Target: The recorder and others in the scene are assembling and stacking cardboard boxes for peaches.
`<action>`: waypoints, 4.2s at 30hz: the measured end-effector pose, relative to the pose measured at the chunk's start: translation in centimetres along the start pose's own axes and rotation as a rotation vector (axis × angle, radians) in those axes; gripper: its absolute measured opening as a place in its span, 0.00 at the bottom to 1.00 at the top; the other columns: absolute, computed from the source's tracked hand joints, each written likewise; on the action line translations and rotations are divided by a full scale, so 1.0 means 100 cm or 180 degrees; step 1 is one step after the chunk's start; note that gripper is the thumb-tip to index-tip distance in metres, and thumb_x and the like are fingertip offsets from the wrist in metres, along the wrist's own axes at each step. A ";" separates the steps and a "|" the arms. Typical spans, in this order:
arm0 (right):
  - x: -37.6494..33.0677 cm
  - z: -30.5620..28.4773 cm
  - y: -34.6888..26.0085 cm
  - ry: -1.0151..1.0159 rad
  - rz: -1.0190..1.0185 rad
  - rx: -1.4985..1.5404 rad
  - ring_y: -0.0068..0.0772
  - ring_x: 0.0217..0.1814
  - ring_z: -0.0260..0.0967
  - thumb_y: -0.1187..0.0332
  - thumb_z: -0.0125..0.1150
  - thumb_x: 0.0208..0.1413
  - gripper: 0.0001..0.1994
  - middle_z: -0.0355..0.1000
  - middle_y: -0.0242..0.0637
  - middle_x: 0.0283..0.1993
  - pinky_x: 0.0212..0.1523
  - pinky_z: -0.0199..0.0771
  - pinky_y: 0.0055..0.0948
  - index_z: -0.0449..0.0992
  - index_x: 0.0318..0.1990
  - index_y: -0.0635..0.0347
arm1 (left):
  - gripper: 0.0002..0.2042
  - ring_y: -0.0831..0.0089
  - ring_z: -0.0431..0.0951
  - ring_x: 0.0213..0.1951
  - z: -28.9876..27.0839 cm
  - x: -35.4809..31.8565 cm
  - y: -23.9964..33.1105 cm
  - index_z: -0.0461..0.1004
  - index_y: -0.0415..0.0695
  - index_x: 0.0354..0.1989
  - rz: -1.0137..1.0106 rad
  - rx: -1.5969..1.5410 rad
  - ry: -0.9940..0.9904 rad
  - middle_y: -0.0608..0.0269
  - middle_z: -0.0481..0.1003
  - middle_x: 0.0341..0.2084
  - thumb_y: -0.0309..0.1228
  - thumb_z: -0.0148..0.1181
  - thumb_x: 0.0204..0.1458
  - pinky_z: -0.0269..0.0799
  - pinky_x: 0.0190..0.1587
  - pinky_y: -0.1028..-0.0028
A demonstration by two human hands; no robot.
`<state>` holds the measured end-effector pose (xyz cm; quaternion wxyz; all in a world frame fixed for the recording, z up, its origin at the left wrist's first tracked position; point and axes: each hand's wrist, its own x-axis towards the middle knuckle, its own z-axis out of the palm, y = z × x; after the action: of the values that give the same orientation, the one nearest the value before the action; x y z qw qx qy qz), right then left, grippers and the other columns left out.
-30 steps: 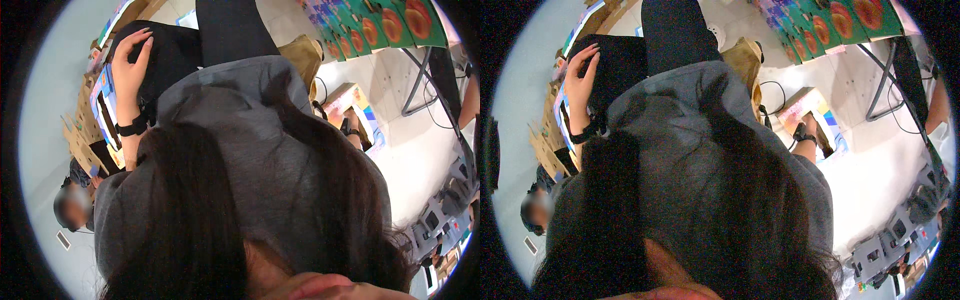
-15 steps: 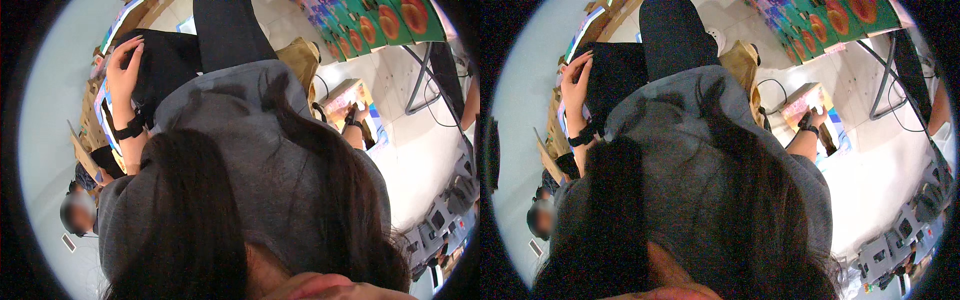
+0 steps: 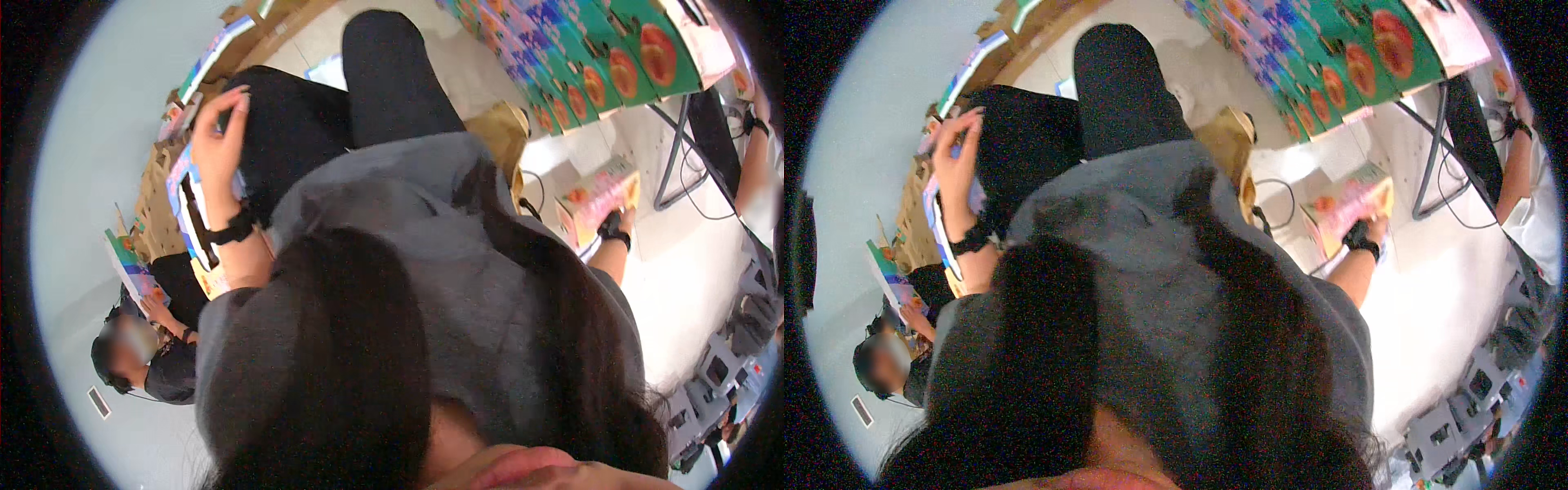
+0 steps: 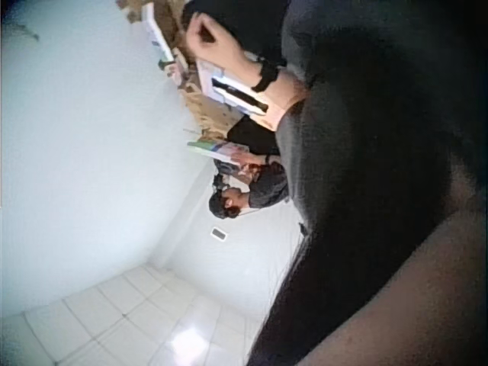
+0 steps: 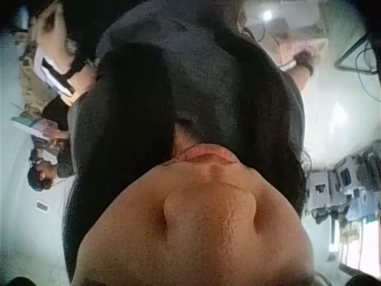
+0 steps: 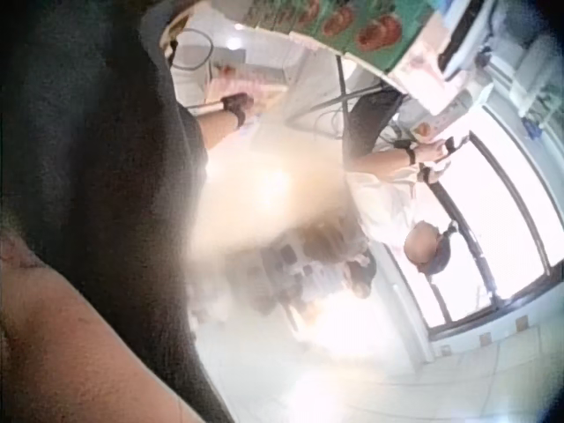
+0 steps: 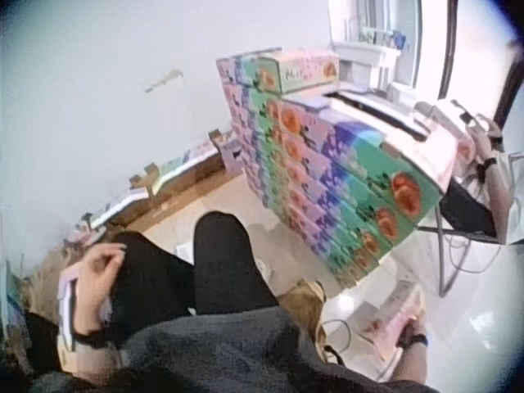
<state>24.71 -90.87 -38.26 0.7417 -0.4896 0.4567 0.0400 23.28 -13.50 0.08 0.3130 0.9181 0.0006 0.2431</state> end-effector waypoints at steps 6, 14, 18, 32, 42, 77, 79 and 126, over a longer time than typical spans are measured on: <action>-0.033 -0.055 -0.008 0.0014 -0.0247 -0.0096 0.37 0.38 0.72 0.46 0.47 0.59 0.23 0.75 0.36 0.36 0.37 0.73 0.36 0.76 0.43 0.57 | 0.04 0.69 0.77 0.46 -0.018 -0.026 -0.009 0.78 0.39 0.35 -0.0416 -0.0041 0.0509 0.58 0.80 0.39 0.25 0.63 0.52 0.67 0.54 0.71; -0.057 -0.107 -0.031 0.0528 -0.0620 -0.0623 0.46 0.42 0.73 0.44 0.48 0.57 0.28 0.76 0.43 0.41 0.43 0.71 0.43 0.77 0.43 0.64 | 0.07 0.71 0.76 0.45 -0.067 -0.039 -0.015 0.78 0.37 0.38 -0.0053 -0.0270 0.1131 0.59 0.79 0.40 0.28 0.60 0.54 0.66 0.53 0.73; -0.103 -0.086 -0.071 0.1417 -0.1253 -0.1544 0.50 0.44 0.73 0.43 0.48 0.57 0.31 0.77 0.48 0.44 0.45 0.70 0.46 0.77 0.43 0.69 | 0.06 0.72 0.76 0.42 -0.096 -0.061 -0.005 0.78 0.37 0.36 -0.0361 -0.0163 0.1269 0.59 0.79 0.36 0.28 0.62 0.53 0.67 0.50 0.73; -0.413 -0.007 -0.144 0.2424 -0.2729 -0.3018 0.46 0.29 0.73 0.38 0.45 0.59 0.37 0.75 0.52 0.26 0.36 0.70 0.39 0.78 0.29 0.74 | 0.07 0.74 0.75 0.41 -0.119 -0.088 -0.015 0.77 0.37 0.37 -0.0457 -0.0348 0.1619 0.61 0.79 0.36 0.27 0.61 0.54 0.67 0.49 0.73; -0.384 -0.048 -0.159 0.2818 -0.2305 -0.2253 0.34 0.26 0.69 0.39 0.50 0.58 0.38 0.74 0.49 0.23 0.32 0.69 0.36 0.77 0.24 0.78 | 0.08 0.74 0.75 0.42 -0.109 -0.056 -0.008 0.78 0.38 0.39 -0.0569 -0.0652 0.1491 0.62 0.78 0.38 0.29 0.60 0.56 0.68 0.50 0.73; -0.468 0.250 -0.156 -0.0642 -0.8123 -0.4518 0.24 0.19 0.57 0.50 0.68 0.48 0.23 0.56 0.25 0.16 0.25 0.55 0.28 0.78 0.41 0.63 | 0.41 0.67 0.66 0.56 0.073 0.043 0.163 0.47 0.36 0.68 0.0087 -0.4001 -0.0857 0.56 0.64 0.54 0.49 0.58 0.55 0.60 0.59 0.64; -0.462 0.259 -0.156 -0.0807 -0.8165 -0.4479 0.23 0.18 0.55 0.50 0.68 0.48 0.25 0.55 0.24 0.16 0.25 0.55 0.27 0.78 0.43 0.64 | 0.38 0.70 0.68 0.53 0.073 0.042 0.152 0.51 0.37 0.66 0.0053 -0.4550 -0.0373 0.58 0.63 0.56 0.53 0.54 0.57 0.64 0.56 0.68; -0.461 0.415 -0.110 -0.0732 -0.7418 -0.2619 0.53 0.57 0.62 0.66 0.68 0.27 0.38 0.65 0.48 0.58 0.59 0.59 0.49 0.75 0.57 0.35 | 0.38 0.62 0.67 0.59 0.021 -0.007 -0.002 0.53 0.48 0.67 -0.1438 -0.3707 0.0875 0.53 0.64 0.59 0.61 0.47 0.54 0.63 0.59 0.59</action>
<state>30.01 -47.06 6.69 0.1623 -0.7933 -0.3646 -0.4598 23.63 -14.64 -1.81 0.8012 0.5353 0.1021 0.2471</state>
